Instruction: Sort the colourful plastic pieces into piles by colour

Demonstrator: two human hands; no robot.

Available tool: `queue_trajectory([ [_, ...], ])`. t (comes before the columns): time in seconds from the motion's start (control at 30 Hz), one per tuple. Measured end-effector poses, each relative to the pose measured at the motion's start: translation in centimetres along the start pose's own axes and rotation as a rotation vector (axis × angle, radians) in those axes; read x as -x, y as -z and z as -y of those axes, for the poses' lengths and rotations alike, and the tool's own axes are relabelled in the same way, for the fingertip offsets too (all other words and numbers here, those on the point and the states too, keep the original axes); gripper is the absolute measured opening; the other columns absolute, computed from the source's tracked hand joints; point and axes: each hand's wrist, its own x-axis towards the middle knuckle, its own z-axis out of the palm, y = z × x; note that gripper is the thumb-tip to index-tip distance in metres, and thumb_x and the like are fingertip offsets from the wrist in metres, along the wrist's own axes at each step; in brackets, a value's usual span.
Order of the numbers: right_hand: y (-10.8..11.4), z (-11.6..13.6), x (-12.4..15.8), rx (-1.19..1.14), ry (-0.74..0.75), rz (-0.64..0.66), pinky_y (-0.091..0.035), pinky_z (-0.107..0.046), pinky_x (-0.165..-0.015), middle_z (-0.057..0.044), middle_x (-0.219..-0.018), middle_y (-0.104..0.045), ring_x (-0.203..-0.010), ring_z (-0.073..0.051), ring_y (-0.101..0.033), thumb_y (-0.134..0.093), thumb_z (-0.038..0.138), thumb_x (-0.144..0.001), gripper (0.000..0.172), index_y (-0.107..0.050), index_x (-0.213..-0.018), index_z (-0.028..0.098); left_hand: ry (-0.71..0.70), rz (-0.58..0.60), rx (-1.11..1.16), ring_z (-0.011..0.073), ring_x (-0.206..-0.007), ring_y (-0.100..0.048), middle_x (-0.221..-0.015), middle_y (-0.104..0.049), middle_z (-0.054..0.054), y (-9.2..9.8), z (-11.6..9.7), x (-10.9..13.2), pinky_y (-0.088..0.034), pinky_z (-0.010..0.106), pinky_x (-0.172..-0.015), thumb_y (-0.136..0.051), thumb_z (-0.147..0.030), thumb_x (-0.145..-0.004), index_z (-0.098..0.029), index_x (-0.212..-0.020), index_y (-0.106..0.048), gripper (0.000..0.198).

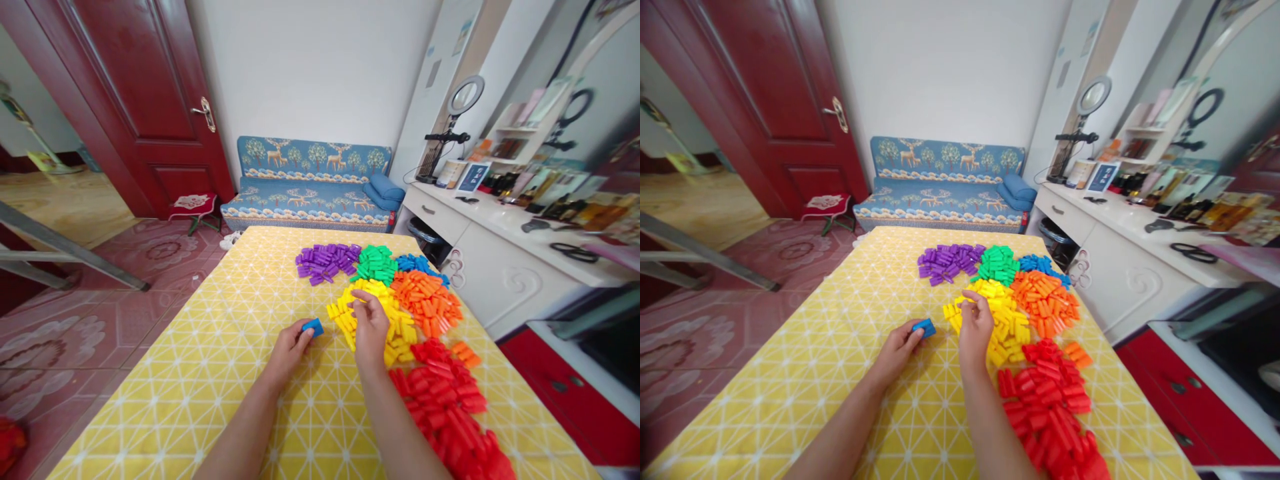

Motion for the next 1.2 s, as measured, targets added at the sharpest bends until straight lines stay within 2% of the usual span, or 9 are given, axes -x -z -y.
queue_trajectory([
  [0.23,-1.9,-1.3,2.0,0.263,0.095,0.494,-0.048,-0.028,-0.073,-0.004,-0.098,-0.067,-0.084,-0.017,-0.061,-0.062,0.027,-0.076,0.022,-0.067,-0.096,0.022,-0.038,0.003,0.084,0.0124,-0.06,-0.05,-0.072,-0.061,0.002,0.1,-0.3,-0.2,-0.04,0.022,-0.056,-0.057,-0.039,-0.083,-0.015,-0.094,-0.068,0.028],
  [0.4,-2.3,-1.5,2.6,0.364,0.149,0.546,-0.046,-0.026,-0.072,-0.003,-0.088,-0.067,-0.079,-0.015,-0.06,-0.061,0.026,-0.078,0.015,-0.069,-0.09,0.022,-0.034,-0.07,0.094,0.0105,-0.054,-0.046,-0.061,-0.056,-0.001,0.3,-0.1,-0.4,-0.038,0.021,-0.053,-0.06,-0.038,-0.081,-0.014,-0.083,-0.069,0.025],
  [0.53,-2.3,-1.0,2.6,0.502,0.165,0.581,-0.045,-0.025,-0.071,-0.001,-0.088,-0.067,-0.079,-0.015,-0.061,-0.06,0.022,-0.078,0.014,-0.065,-0.091,0.023,-0.027,-0.121,0.147,0.0108,-0.056,-0.049,-0.063,-0.059,0.0,0.5,0.1,-0.6,-0.039,0.02,-0.054,-0.063,-0.038,-0.079,-0.014,-0.079,-0.068,0.025],
  [0.63,-2.5,0.1,1.9,0.599,0.136,0.663,-0.044,-0.023,-0.067,0.0,-0.083,-0.068,-0.076,-0.015,-0.062,-0.06,0.019,-0.076,0.012,-0.062,-0.086,0.023,-0.016,-0.152,0.209,0.0104,-0.058,-0.051,-0.067,-0.062,0.001,0.5,0.0,-0.7,-0.04,0.019,-0.055,-0.066,-0.038,-0.076,-0.013,-0.078,-0.067,0.025],
  [0.77,-2.6,1.5,0.4,0.675,0.124,0.778,-0.043,-0.023,-0.064,0.001,-0.078,-0.069,-0.073,-0.015,-0.063,-0.06,0.014,-0.071,0.017,-0.064,-0.085,0.022,0.033,-0.162,0.273,0.0075,-0.049,-0.046,-0.059,-0.058,-0.001,0.4,0.1,-0.8,-0.036,0.017,-0.047,-0.068,-0.039,-0.074,-0.013,-0.079,-0.066,0.026],
  [0.87,-2.4,1.1,0.0,0.613,0.105,0.77,-0.045,-0.024,-0.064,0.0,-0.076,-0.069,-0.073,-0.015,-0.063,-0.059,0.011,-0.069,0.02,-0.066,-0.084,0.022,0.025,-0.154,0.289,0.0075,-0.049,-0.046,-0.058,-0.057,-0.002,0.3,0.3,-0.8,-0.036,0.017,-0.047,-0.069,-0.039,-0.073,-0.013,-0.08,-0.066,0.026],
  [1.03,-2.2,-1.3,0.9,0.343,-0.018,0.634,-0.048,-0.027,-0.063,0.0,-0.073,-0.069,-0.068,-0.016,-0.063,-0.059,0.014,-0.067,0.017,-0.067,-0.079,0.021,0.015,-0.206,0.245,0.0083,-0.049,-0.045,-0.055,-0.054,-0.003,0.4,0.4,-0.8,-0.036,0.018,-0.048,-0.065,-0.04,-0.076,-0.014,-0.077,-0.065,0.026],
  [1.13,-2.2,-1.3,0.6,0.216,-0.071,0.583,-0.05,-0.028,-0.063,0.0,-0.073,-0.069,-0.067,-0.015,-0.062,-0.061,0.02,-0.067,0.015,-0.068,-0.08,0.019,0.011,-0.28,0.226,0.0088,-0.049,-0.046,-0.055,-0.056,-0.003,0.6,0.4,-0.8,-0.036,0.019,-0.05,-0.064,-0.041,-0.077,-0.014,-0.074,-0.064,0.027],
  [1.2,-2.1,-0.6,-0.8,0.152,-0.06,0.556,-0.05,-0.028,-0.061,-0.001,-0.072,-0.068,-0.065,-0.015,-0.062,-0.063,0.025,-0.067,0.018,-0.068,-0.082,0.018,0.024,-0.295,0.227,0.009,-0.05,-0.047,-0.058,-0.059,-0.002,0.6,0.4,-0.8,-0.037,0.02,-0.051,-0.064,-0.042,-0.077,-0.014,-0.076,-0.065,0.028],
])
